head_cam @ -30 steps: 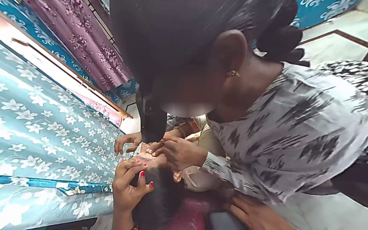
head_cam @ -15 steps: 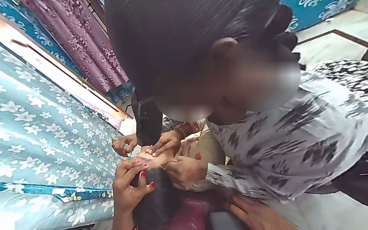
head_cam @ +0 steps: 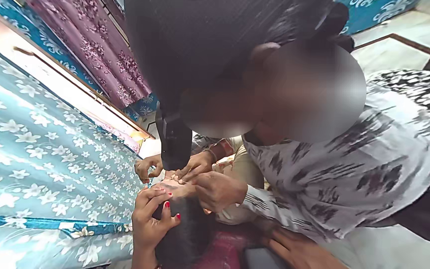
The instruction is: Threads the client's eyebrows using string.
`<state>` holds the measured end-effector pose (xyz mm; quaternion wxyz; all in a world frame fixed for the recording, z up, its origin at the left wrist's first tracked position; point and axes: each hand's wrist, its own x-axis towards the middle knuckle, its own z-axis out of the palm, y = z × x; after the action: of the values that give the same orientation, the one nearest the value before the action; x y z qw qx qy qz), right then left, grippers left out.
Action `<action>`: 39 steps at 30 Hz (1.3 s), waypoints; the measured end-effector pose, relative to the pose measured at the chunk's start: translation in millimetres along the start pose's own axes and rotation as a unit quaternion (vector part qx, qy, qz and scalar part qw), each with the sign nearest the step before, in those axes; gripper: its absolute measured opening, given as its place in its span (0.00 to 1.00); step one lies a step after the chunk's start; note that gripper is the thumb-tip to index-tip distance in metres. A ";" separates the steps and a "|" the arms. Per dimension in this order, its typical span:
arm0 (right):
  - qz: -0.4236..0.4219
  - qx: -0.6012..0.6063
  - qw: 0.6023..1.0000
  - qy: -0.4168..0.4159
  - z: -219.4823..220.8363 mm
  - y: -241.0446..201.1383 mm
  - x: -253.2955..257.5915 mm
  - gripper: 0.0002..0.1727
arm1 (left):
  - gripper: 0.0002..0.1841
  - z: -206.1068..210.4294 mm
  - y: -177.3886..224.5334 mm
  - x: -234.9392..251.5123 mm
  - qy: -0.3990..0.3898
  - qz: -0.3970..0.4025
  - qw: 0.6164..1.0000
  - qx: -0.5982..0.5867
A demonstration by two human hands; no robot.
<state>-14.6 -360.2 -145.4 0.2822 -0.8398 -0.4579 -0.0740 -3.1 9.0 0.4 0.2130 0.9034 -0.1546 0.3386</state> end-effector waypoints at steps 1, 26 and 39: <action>-0.003 0.002 1.000 0.003 0.9 0.7 -0.1 0.15 | 0.18 0.1 0.1 0.0 0.000 -0.001 1.000 0.000; -0.014 0.008 1.000 0.006 0.1 1.8 1.1 0.15 | 0.19 -1.4 0.8 -0.3 0.001 -0.002 1.000 0.005; -0.002 0.016 1.000 0.009 -17.5 -9.5 17.4 0.13 | 0.20 -2.9 -0.3 -1.9 0.003 -0.005 1.000 0.017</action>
<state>-10.0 -353.1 -120.4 0.2993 -0.8336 -0.4582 -0.0746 -6.0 10.9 1.1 0.1995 0.9066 -0.1440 0.3427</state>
